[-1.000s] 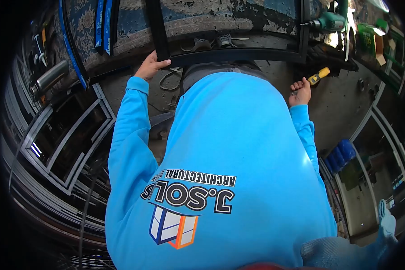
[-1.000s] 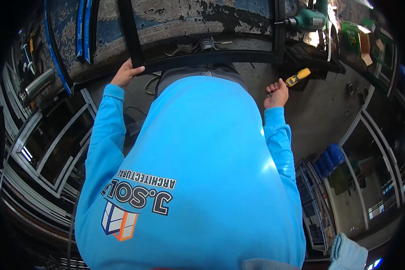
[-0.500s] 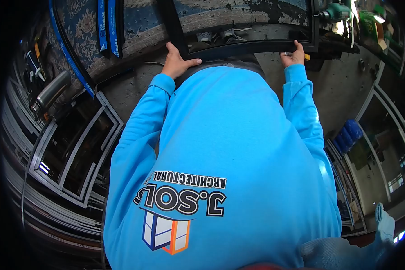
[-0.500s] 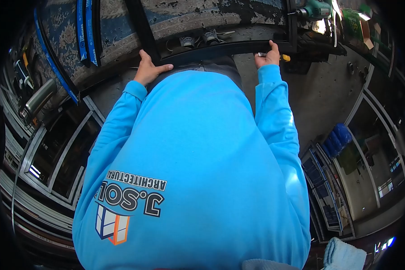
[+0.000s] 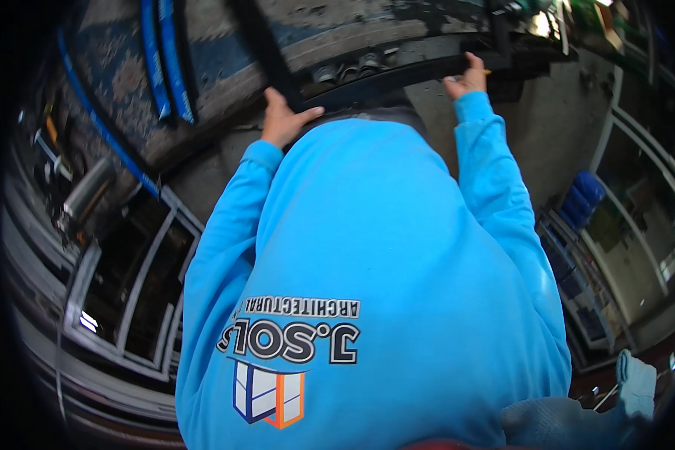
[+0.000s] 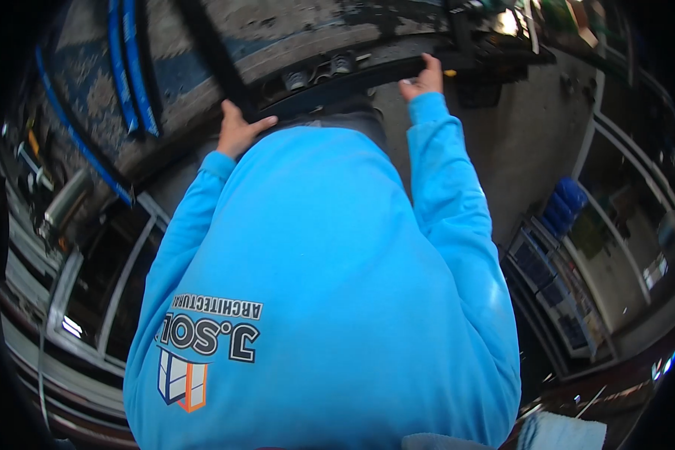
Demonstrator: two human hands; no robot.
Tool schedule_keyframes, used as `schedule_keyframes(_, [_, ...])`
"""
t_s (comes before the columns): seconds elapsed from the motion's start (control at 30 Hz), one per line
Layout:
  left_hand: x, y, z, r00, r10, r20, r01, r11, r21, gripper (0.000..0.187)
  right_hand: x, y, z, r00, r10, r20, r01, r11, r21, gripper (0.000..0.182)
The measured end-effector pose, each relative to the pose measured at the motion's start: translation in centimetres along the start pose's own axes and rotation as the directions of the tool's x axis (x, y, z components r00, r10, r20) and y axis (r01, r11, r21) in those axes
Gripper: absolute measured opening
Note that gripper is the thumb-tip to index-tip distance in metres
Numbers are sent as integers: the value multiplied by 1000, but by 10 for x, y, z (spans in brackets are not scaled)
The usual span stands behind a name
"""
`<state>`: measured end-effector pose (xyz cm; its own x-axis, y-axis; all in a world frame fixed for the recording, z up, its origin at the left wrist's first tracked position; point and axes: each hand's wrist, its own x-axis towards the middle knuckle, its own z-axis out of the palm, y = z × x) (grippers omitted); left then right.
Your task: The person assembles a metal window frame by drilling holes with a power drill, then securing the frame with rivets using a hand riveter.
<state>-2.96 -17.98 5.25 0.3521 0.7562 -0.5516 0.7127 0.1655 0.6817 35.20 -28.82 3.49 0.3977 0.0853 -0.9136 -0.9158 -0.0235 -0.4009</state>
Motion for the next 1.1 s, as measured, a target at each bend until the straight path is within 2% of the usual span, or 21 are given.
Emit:
schedule_keyframes(0.07, [7,8,-15,998,-44,45,43,999,29,87,-1,16,5,967,-4,254,21,998,-65,19])
schedule_keyframes(0.1, [9,6,-24,997,55,45,-60,993,97,74,-18,25,15,944,34,329,-14,998,-61,20])
schedule_keyframes(0.13, [14,12,-41,979,-3,201,-52,962,268,62,0,35,11,954,47,296,-45,999,-13,24])
schedule_keyframes(0.2, [15,42,-69,949,-73,306,-167,708,687,52,-17,36,13,962,63,267,-82,995,61,19])
schedule_keyframes(0.27, [13,89,-79,963,-5,268,-179,732,657,46,-42,27,0,996,27,82,-25,999,-29,25])
schedule_keyframes(0.3, [13,121,-76,961,36,275,-207,755,622,44,-40,26,-11,997,76,-34,-74,996,47,32])
schedule_keyframes(0.33, [21,133,-64,955,51,292,-230,747,624,44,-39,23,-30,997,66,-41,-63,996,69,32])
schedule_keyframes(0.4, [48,156,-32,820,461,338,-570,711,413,46,-43,14,-67,992,103,76,-120,958,260,30])
schedule_keyframes(0.47, [75,202,14,667,625,405,-745,563,359,51,-53,-4,-93,983,152,104,-180,909,376,30])
schedule_keyframes(0.5, [90,224,39,602,678,421,-798,492,349,59,-59,-11,-104,970,201,137,-242,848,472,31])
schedule_keyframes(0.6, [132,272,118,412,791,452,-902,282,328,86,-80,-35,-114,973,197,119,-228,763,604,34])
schedule_keyframes(0.7, [139,282,174,407,774,485,-876,180,448,104,-83,-60,-109,967,216,134,-249,691,679,35])
schedule_keyframes(0.73, [132,281,185,451,712,538,-865,200,461,108,-82,-69,-104,967,226,117,-241,668,704,35])
schedule_keyframes(0.8, [116,275,200,544,599,588,-825,253,505,98,-78,-88,-88,958,250,142,-276,658,701,34])
schedule_keyframes(0.83, [105,283,201,591,549,591,-804,338,489,80,-76,-97,-83,952,264,158,-297,657,693,34])
schedule_keyframes(0.87, [106,277,209,596,531,602,-801,334,498,80,-72,-104,-82,946,283,161,-312,643,699,34])
schedule_keyframes(0.9, [105,263,218,649,530,546,-760,482,435,72,-67,-110,-82,853,252,457,-509,596,620,31])
schedule_keyframes(0.93, [100,261,222,704,516,488,-700,618,357,64,-66,-117,-81,679,197,707,-670,559,488,28])
schedule_keyframes(0.97, [99,261,226,776,405,484,-596,723,350,56,-68,-130,-77,616,263,743,-730,545,412,27])
schedule_keyframes(1.07, [102,264,229,804,312,506,-528,766,366,54,-61,-149,-81,635,244,733,-738,471,483,30])
schedule_keyframes(1.1, [103,261,230,809,303,503,-519,770,371,54,-62,-155,-82,753,318,576,-644,537,545,27])
